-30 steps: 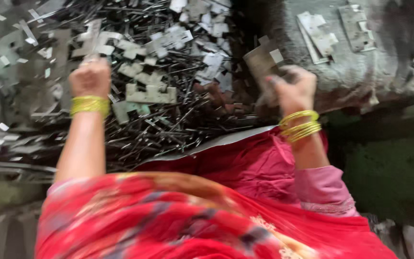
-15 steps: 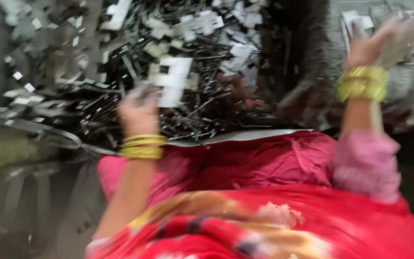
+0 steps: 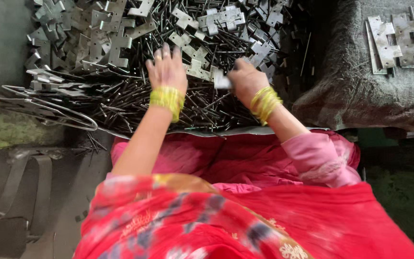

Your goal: The person sits on the floor and repeatedly picks up small metal plates and nails from a large pile, inserts the nails into the plates, and places the assembled units onto a nearby surface. The process continues with consistent hand movements throughout the clip.

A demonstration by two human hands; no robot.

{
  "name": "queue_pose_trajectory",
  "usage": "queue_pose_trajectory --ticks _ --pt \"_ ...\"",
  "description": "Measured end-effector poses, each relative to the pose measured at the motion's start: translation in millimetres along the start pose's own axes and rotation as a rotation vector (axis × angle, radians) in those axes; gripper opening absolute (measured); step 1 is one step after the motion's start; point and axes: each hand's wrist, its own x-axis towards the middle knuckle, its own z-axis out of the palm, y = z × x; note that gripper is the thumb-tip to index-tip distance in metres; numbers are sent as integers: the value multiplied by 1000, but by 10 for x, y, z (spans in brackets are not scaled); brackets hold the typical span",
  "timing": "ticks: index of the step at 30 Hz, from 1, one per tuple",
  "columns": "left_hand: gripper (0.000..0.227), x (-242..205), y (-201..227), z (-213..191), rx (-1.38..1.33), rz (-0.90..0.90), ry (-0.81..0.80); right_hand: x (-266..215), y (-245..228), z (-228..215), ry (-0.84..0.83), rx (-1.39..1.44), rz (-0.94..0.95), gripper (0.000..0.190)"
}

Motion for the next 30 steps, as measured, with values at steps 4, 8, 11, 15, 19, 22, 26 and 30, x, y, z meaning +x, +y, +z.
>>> queue_pose_trajectory --ticks 4,8,11,15,19,22,26,30 --pt "21 452 -3 233 -107 -246 -543 19 -96 -111 -117 -367 -296 8" --pt "42 489 -18 78 -352 -485 -635 -13 75 -240 -194 -483 -471 17" --pt "31 424 -313 -170 -678 -589 -628 -7 137 -403 -120 -425 -588 16" --pt "39 392 -601 -252 109 -321 -37 -231 188 -775 29 -114 -432 32" --pt "29 706 -133 168 -163 -303 -404 -487 144 -965 32 535 -44 33" --pt "22 972 469 592 -151 -160 -279 -608 87 -908 380 1370 417 30" --pt "19 1182 854 826 -105 -215 -245 -664 161 -723 846 2194 728 17" --pt "26 969 659 471 -419 -399 -417 -618 124 -355 755 2217 977 18"
